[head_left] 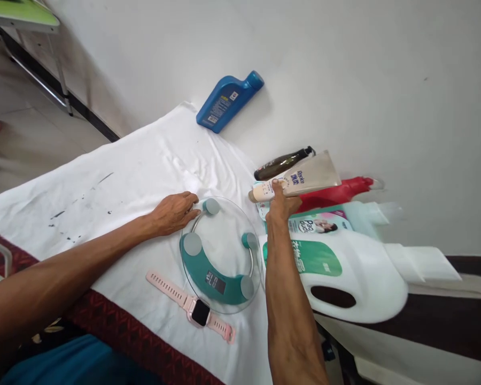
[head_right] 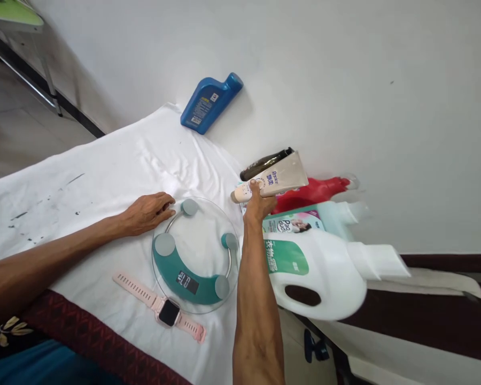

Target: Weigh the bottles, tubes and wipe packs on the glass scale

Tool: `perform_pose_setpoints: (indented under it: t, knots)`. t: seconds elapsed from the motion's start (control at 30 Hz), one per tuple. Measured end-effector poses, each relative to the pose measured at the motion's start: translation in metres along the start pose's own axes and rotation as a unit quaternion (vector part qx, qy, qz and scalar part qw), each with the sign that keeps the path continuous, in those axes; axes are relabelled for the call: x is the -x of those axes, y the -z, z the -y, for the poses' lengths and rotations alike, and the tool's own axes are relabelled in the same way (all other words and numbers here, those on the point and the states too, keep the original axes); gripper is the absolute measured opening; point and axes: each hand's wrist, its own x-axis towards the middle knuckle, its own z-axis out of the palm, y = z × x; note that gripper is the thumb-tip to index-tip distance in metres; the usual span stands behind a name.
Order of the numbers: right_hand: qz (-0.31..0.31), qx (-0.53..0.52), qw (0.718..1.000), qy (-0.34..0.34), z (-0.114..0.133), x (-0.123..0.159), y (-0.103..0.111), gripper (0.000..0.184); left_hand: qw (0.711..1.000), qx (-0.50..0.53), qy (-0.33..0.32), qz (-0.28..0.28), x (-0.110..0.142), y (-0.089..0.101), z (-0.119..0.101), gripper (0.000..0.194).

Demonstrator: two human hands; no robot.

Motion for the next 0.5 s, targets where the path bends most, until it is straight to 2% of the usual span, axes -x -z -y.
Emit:
perform_pose_setpoints:
  t: [0.13,0.27,0.43,0.5]
  knots:
    - [-0.023,0.019,0.999,-0.036,-0.014,-0.015,-0.024,0.058,1.000,0.000,0.016,0.000,0.001,-0.001,-0.003,0.023]
    - [-0.031,0.041,0.998,-0.044,-0.014,-0.024,-0.035,0.061,1.000,0.003,0.026,0.004,0.000,-0.001,-0.007,0.021]
    - [-0.035,0.048,0.998,-0.037,0.000,-0.017,-0.031,0.073,0.999,0.006,0.033,0.012,0.001,0.000,-0.010,0.019]
    - [-0.083,0.061,0.995,-0.003,0.013,-0.010,-0.022,0.081,0.999,0.005,0.034,0.015,0.001,0.000,-0.010,0.019]
